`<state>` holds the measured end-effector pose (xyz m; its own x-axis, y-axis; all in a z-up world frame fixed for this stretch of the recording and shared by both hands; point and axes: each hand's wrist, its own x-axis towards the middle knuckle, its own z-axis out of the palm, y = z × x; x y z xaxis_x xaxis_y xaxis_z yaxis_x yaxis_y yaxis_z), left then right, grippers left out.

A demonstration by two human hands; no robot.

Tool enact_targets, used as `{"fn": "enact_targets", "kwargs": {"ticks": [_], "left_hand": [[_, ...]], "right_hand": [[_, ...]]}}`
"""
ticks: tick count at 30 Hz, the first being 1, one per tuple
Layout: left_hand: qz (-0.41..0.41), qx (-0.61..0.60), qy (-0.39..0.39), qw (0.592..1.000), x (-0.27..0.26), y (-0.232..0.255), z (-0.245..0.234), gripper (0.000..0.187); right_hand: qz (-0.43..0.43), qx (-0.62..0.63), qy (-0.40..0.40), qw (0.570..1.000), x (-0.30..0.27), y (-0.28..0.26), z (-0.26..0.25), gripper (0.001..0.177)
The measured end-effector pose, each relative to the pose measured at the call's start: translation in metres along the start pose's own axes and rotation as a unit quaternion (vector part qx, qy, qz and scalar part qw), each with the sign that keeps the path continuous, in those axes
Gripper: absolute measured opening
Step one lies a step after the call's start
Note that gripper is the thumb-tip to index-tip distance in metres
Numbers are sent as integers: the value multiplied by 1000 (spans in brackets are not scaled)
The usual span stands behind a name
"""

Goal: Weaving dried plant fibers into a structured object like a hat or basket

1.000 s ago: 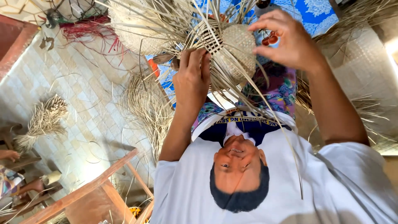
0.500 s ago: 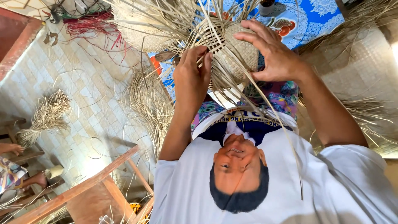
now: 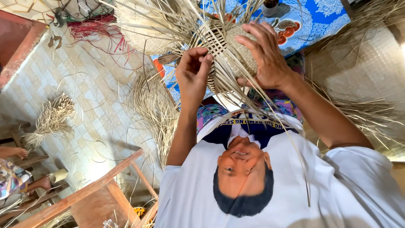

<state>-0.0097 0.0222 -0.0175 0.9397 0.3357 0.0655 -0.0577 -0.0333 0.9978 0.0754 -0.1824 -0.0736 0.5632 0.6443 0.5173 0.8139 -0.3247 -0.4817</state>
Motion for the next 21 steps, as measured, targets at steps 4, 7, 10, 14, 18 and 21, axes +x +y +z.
{"fn": "enact_targets", "kwargs": {"ticks": [4, 7, 10, 14, 18, 21], "left_hand": [[51, -65, 46, 996, -1, -20, 6, 11], [67, -72, 48, 994, -2, -26, 8, 12], [74, -86, 43, 993, -2, -28, 8, 13], [94, -70, 43, 992, -2, -28, 10, 12], [101, -69, 45, 991, -2, -26, 11, 11], [108, -67, 44, 991, -2, -26, 11, 12]], "right_hand": [[-31, 6, 54, 998, 19, -14, -5, 86], [-36, 10, 69, 997, 28, -11, 0, 67], [-58, 21, 69, 996, 40, -3, 3, 50], [-107, 74, 67, 989, 56, 5, 4, 19], [38, 175, -17, 984, 67, -9, -6, 13], [50, 289, -9, 956, 77, -18, -16, 7]]}}
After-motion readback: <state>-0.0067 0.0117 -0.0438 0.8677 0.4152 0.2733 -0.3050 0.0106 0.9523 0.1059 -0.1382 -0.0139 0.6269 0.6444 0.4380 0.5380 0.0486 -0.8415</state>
